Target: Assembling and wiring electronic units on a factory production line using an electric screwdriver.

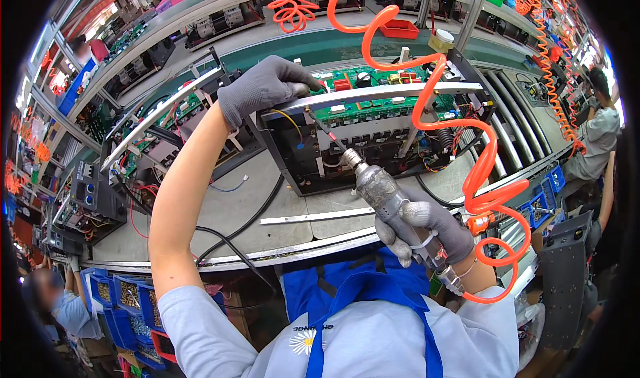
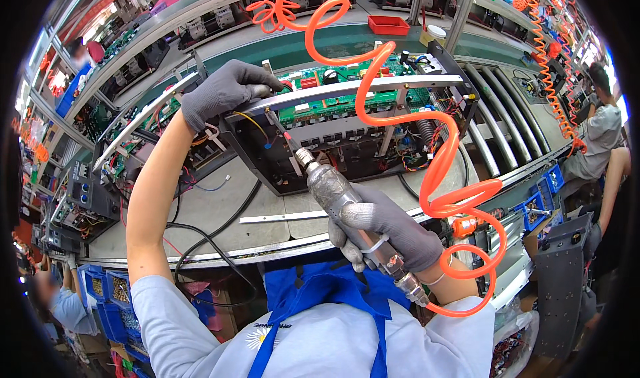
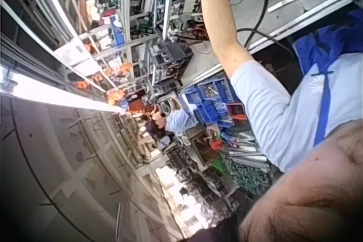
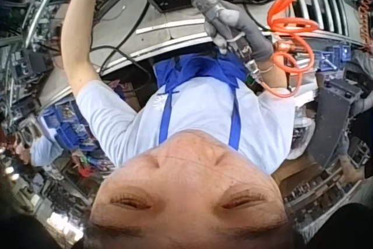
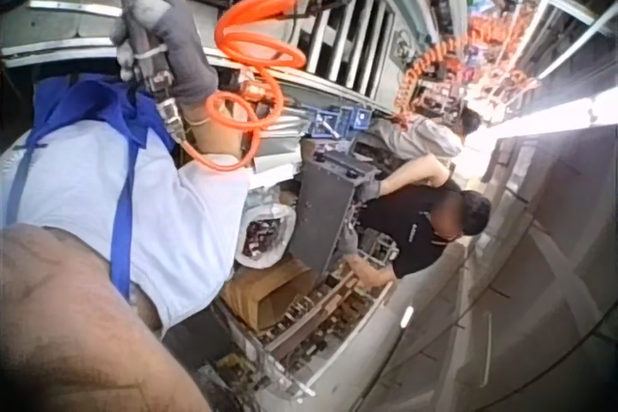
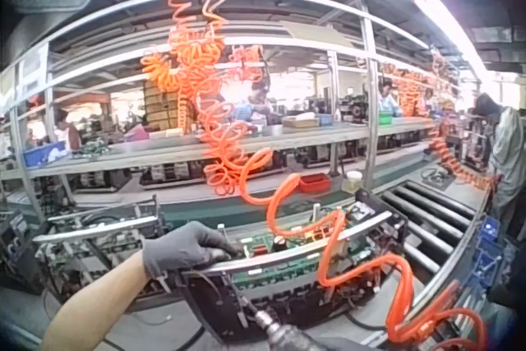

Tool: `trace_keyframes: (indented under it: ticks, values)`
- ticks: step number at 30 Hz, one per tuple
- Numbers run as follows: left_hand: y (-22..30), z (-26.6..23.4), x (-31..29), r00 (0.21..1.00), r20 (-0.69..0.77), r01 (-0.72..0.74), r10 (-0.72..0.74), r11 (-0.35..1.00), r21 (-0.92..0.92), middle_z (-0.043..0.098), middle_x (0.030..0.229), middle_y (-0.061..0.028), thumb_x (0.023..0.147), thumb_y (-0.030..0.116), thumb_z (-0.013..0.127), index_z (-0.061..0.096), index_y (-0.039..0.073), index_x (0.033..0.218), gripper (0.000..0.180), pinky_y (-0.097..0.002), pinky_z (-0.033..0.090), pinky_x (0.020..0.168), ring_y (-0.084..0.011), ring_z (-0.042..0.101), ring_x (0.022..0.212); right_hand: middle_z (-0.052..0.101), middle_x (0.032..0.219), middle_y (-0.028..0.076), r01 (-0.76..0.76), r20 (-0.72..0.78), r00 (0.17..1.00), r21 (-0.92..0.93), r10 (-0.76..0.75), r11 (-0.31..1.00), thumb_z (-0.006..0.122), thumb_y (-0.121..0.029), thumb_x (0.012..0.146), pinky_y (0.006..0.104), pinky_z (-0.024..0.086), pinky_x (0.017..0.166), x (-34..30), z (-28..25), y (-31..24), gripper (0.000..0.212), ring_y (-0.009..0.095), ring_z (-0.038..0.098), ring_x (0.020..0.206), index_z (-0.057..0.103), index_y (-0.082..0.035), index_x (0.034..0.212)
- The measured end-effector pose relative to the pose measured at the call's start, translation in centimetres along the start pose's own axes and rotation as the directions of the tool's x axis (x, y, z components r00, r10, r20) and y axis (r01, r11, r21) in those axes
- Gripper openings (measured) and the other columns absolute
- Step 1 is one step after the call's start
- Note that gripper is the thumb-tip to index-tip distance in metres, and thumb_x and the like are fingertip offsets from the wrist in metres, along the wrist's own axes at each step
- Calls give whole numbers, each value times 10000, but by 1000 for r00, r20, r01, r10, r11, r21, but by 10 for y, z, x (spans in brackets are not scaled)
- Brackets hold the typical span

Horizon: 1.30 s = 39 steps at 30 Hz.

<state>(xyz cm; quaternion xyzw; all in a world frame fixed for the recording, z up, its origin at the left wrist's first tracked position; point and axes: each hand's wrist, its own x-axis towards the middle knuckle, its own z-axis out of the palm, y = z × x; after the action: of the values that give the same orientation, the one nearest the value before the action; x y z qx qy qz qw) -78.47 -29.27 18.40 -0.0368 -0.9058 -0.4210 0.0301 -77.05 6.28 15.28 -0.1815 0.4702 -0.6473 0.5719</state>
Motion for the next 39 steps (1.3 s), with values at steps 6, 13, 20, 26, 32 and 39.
trace_keyframes:
  ticks: [6, 13, 20, 26, 32, 39]
  values:
    - [-6, -9, 5, 979, 200, -60, 45, 996, 73, 731, 938, -53, 880, 44, 649, 716, -10, 1118, 253, -253, 515, 815, -92, 627, 836, 604, 828, 93, 47, 20, 999, 19, -47, 999, 642, -400, 855, 280, 526, 471, 7, 1, 10, 543, 141, 615, 580, 472, -9, 1192]
    - [-14, -15, 2, 987, 158, 7, -28, 991, 131, 705, 817, -20, 863, 135, 717, 749, 12, 1027, 208, -253, 496, 712, -70, 585, 740, 566, 877, 110, 76, 92, 991, 173, -93, 982, 595, -447, 917, 283, 561, 544, 18, 15, 48, 726, 146, 595, 624, 338, -28, 1452]
    - [-15, -14, -2, 990, 139, -43, 30, 995, 93, 716, 884, -18, 881, 166, 712, 726, -21, 1074, 270, -245, 507, 735, -70, 606, 788, 557, 888, 106, 85, -34, 996, 6, -85, 996, 578, -306, 920, 340, 558, 574, 20, 40, 43, 411, 174, 611, 655, 402, -36, 1176]
    - [-19, -18, -4, 978, 195, -86, 80, 996, 21, 716, 921, -23, 869, 133, 689, 711, -19, 1125, 299, -244, 511, 752, -74, 608, 803, 577, 942, 120, 125, 88, 981, 399, -174, 908, 544, -422, 969, 357, 568, 601, 32, 42, 69, 561, 189, 625, 699, 369, -25, 1324]
    - [-13, -21, -7, 978, 201, -63, 51, 996, 55, 720, 947, -33, 810, 61, 656, 709, -13, 1149, 351, -251, 516, 764, -80, 616, 811, 564, 1008, 146, 29, 268, 905, 737, -331, 675, 500, -482, 989, 410, 576, 656, 44, 58, 76, 755, 230, 618, 745, 252, -3, 1518]
    - [-17, -19, -4, 975, 212, -83, 67, 994, 66, 724, 957, -36, 788, 53, 649, 710, -19, 1143, 367, -255, 519, 787, -88, 622, 820, 573, 989, 141, 32, 238, 930, 708, -281, 705, 495, -477, 992, 415, 578, 647, 44, 57, 72, 717, 224, 618, 727, 305, 1, 1492]
